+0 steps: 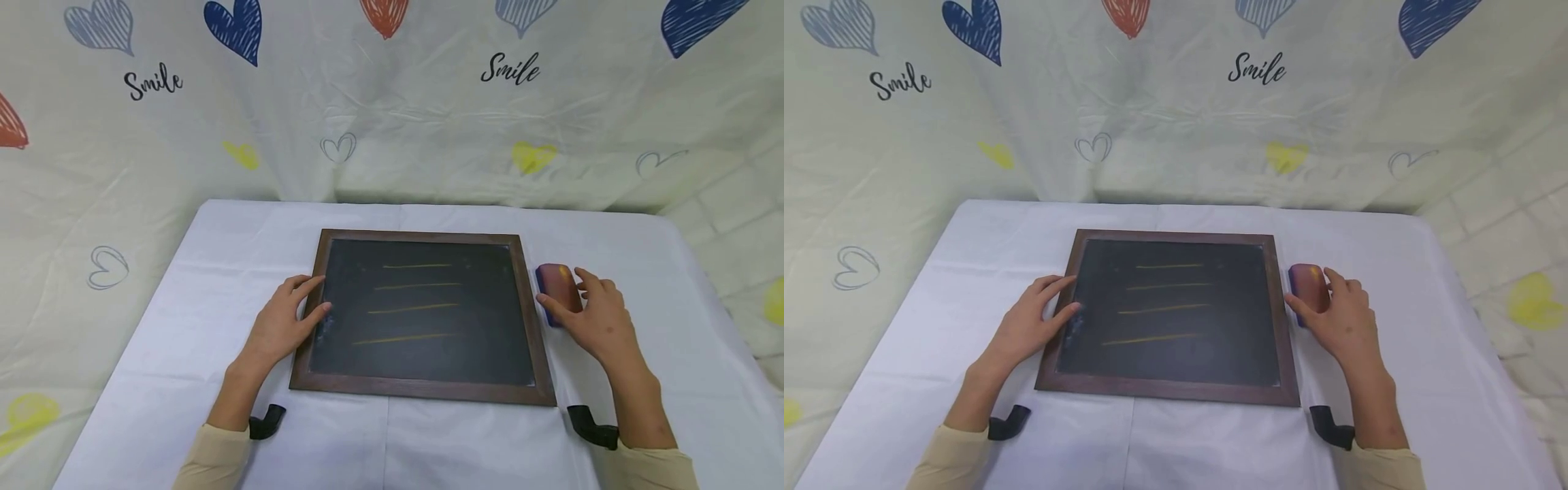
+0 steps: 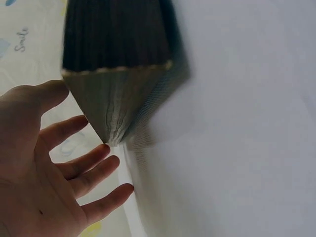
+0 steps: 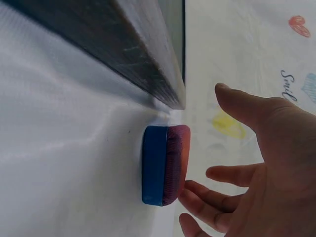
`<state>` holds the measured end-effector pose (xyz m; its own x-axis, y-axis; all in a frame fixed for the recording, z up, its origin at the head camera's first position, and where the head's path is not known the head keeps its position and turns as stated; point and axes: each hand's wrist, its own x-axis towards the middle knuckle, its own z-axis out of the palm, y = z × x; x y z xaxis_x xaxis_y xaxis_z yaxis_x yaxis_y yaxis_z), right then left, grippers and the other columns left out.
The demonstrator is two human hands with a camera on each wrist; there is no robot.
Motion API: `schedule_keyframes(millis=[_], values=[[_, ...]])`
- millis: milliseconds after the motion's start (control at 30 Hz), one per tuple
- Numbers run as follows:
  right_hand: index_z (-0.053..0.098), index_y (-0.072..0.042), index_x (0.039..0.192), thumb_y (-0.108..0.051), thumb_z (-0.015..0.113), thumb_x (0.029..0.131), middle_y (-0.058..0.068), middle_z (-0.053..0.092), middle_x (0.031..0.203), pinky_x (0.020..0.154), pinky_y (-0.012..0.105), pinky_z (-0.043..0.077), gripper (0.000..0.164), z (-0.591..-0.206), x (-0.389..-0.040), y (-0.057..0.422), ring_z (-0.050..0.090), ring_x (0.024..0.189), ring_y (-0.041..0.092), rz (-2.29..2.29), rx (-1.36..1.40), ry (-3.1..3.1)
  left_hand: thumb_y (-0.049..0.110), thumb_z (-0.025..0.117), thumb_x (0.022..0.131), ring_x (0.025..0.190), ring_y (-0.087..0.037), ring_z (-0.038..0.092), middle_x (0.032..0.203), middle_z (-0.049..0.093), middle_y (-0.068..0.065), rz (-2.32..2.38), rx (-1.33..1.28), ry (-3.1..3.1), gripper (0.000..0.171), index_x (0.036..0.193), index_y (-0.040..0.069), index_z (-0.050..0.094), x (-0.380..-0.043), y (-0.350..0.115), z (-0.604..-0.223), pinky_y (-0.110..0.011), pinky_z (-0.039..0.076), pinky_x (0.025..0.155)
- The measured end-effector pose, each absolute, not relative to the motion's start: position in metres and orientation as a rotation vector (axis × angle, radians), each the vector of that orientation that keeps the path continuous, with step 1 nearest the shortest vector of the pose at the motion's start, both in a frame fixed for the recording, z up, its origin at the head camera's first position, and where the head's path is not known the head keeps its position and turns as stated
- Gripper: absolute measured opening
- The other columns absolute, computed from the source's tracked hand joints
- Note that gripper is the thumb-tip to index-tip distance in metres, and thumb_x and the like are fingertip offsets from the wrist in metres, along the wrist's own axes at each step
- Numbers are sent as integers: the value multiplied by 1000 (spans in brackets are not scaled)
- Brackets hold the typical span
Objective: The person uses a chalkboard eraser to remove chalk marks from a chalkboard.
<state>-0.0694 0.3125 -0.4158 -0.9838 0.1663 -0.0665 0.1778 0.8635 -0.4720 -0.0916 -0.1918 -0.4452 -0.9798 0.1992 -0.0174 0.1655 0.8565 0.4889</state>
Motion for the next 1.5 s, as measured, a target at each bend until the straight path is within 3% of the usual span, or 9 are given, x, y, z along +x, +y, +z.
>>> schedule_keyframes(millis=[267,633,1000,1300,1500], values=[[21,19,155,-50,69,97,45,44,128,90,71,52,103,-422,-69,315,50,112,55,-759,293,2952,42,64,104,146,-41,47,158,45,-17,810,285,2951,62,158,18,47,-90,-192,-444,-62,47,112],[17,22,154,-40,75,93,50,37,133,93,75,47,105,-426,-67,316,46,113,58,-709,336,2890,37,66,103,147,-42,45,159,45,-20,819,264,2956,61,157,16,48,-90,-192,-443,-63,44,115],[31,18,151,-19,73,91,40,48,133,84,59,48,82,-425,-67,320,53,106,50,-890,338,2975,37,66,103,147,-44,44,159,45,-21,826,275,2950,61,157,15,48,-90,-193,-444,-64,41,117],[41,9,150,-15,70,91,37,48,143,96,59,39,70,-426,-65,316,50,121,49,-1131,409,3105,35,67,102,148,-43,44,159,46,-21,855,268,2942,63,158,13,46,-90,-194,-445,-63,40,119],[38,-2,155,-15,75,91,26,49,152,95,17,40,76,-426,-67,314,49,125,35,-1315,513,3099,34,67,103,149,-42,43,160,45,-20,857,248,2940,64,158,12,45,-90,-193,-443,-62,39,120]])
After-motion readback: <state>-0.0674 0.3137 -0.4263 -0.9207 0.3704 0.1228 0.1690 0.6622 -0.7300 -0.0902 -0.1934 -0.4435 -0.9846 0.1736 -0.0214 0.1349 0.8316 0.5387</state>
